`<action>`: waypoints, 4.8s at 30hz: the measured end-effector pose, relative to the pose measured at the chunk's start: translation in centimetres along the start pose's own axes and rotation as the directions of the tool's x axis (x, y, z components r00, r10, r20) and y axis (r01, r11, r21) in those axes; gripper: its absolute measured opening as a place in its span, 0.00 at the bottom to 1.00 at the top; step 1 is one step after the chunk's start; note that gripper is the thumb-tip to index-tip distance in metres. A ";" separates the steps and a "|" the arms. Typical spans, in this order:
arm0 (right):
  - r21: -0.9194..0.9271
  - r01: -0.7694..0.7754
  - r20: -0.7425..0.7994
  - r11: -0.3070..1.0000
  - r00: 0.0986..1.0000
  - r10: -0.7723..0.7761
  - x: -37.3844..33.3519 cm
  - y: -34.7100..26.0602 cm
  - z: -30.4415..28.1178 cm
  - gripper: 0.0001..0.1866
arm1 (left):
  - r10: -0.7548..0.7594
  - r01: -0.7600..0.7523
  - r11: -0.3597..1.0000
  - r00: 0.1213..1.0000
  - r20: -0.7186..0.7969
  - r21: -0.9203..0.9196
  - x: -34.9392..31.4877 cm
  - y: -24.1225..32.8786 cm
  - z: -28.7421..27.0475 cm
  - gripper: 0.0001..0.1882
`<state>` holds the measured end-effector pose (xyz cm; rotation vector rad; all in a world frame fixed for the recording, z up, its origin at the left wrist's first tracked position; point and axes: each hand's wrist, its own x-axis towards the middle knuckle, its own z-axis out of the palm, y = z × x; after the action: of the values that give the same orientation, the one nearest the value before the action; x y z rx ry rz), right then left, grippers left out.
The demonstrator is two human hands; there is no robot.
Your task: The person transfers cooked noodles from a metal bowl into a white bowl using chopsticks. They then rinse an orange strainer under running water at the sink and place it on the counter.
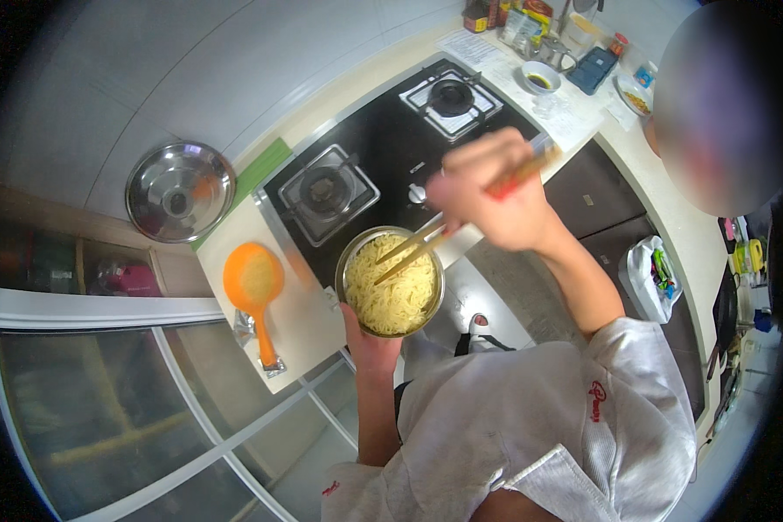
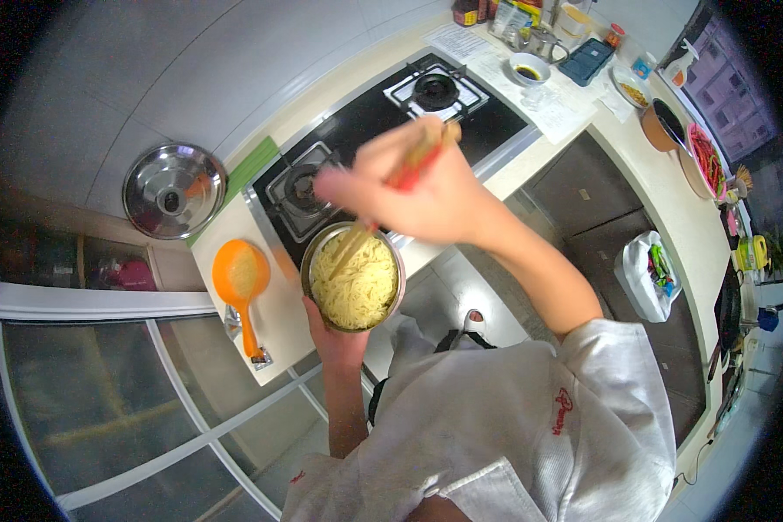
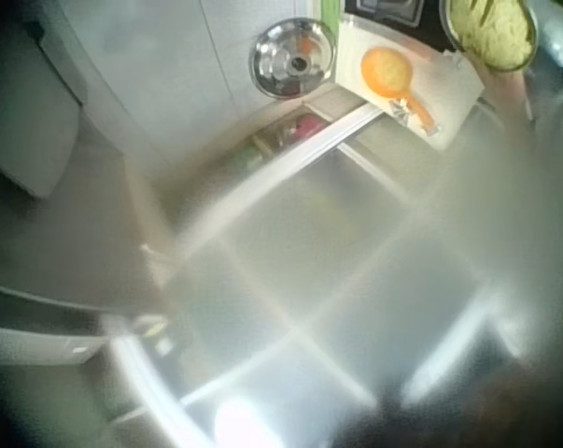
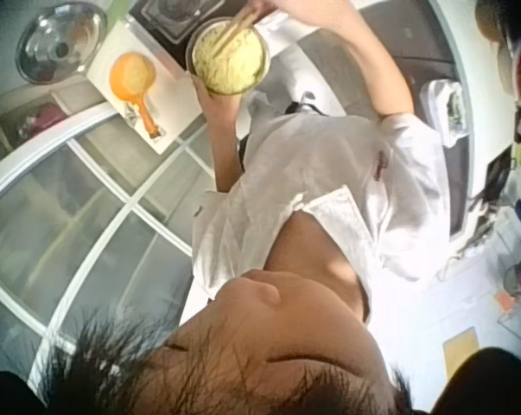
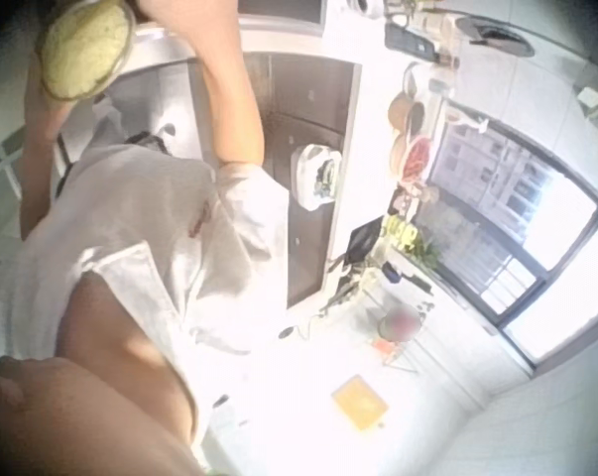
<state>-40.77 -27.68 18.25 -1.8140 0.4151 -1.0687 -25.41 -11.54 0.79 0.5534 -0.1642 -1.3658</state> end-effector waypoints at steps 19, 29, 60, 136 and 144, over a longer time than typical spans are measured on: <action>0.587 -0.091 -0.500 0.804 0.741 0.449 -0.9 9.6 8.1 0.28 | 0.468 -0.384 0.869 0.843 -0.266 0.313 3.9 28.5 -11.8 0.28; 0.370 -0.365 -0.577 0.855 0.631 0.519 -0.1 15.0 12.3 0.25 | 0.452 -0.372 0.890 0.795 -0.405 0.262 15.9 33.8 -30.9 0.26; 0.887 -0.441 0.209 -0.139 0.113 0.971 -32.0 49.2 9.3 0.20 | -0.181 0.888 0.371 0.357 -0.916 0.273 -41.8 -27.6 -20.9 0.20; -0.599 -0.741 0.374 0.302 0.074 0.924 -29.4 43.7 2.6 0.41 | -0.039 -0.084 -0.367 0.996 0.075 0.927 -11.7 -13.6 -11.1 0.05; -0.500 -0.590 0.615 0.634 0.273 0.740 -26.2 23.4 6.9 0.27 | 0.462 0.414 -0.284 0.850 -0.255 0.865 -21.8 -11.0 -1.5 0.07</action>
<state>-45.96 -17.62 -15.74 -1.7564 0.6494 0.4444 -39.15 8.62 -1.23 2.4635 -0.9438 -0.5126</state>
